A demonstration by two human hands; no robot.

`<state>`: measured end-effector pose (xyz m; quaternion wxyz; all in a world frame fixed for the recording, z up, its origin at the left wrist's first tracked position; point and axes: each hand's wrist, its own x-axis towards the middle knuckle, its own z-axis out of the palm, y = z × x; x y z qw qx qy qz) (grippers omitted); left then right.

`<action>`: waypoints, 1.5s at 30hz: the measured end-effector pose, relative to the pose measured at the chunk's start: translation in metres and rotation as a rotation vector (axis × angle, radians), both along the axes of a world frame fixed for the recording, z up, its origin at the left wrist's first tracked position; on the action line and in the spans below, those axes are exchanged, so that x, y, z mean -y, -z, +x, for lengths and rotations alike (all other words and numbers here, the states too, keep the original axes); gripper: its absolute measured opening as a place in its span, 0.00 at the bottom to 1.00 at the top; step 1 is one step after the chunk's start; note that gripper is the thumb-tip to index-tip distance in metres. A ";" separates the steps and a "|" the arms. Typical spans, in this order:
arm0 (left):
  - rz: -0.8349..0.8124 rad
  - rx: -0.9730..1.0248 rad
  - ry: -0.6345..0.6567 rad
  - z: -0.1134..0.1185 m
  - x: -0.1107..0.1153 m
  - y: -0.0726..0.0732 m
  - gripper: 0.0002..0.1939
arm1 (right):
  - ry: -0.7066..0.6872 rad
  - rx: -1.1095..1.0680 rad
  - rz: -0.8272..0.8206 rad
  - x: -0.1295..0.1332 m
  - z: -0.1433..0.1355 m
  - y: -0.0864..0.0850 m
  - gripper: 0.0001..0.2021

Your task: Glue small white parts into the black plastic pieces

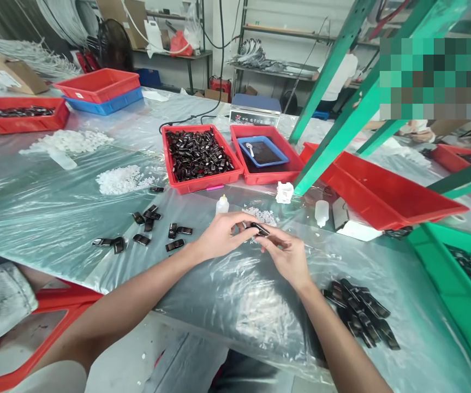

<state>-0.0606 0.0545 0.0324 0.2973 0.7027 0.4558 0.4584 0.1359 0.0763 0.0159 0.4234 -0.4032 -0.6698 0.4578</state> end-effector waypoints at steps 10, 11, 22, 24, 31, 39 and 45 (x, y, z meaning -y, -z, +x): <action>-0.191 0.293 -0.041 0.014 0.001 0.013 0.13 | 0.031 -0.053 -0.038 0.002 -0.006 0.004 0.17; -0.121 0.197 -0.043 0.012 0.002 0.012 0.12 | 0.025 -0.045 -0.046 0.001 -0.005 0.005 0.16; 0.205 -0.160 -0.154 -0.008 0.003 -0.001 0.13 | 0.023 0.051 0.010 -0.005 0.002 0.000 0.15; 0.232 -0.042 -0.348 -0.016 -0.003 -0.002 0.12 | 0.054 -0.003 -0.048 -0.008 0.003 0.002 0.16; 0.008 0.197 -0.468 -0.055 -0.039 0.017 0.19 | 0.132 -0.199 -0.164 -0.016 0.006 0.002 0.19; -0.183 -0.327 -0.144 -0.051 -0.030 0.025 0.25 | 0.073 -0.296 -0.336 -0.016 0.008 -0.005 0.20; -0.200 0.113 -0.160 -0.046 -0.035 0.028 0.25 | 0.025 -0.234 -0.348 -0.015 0.006 -0.001 0.20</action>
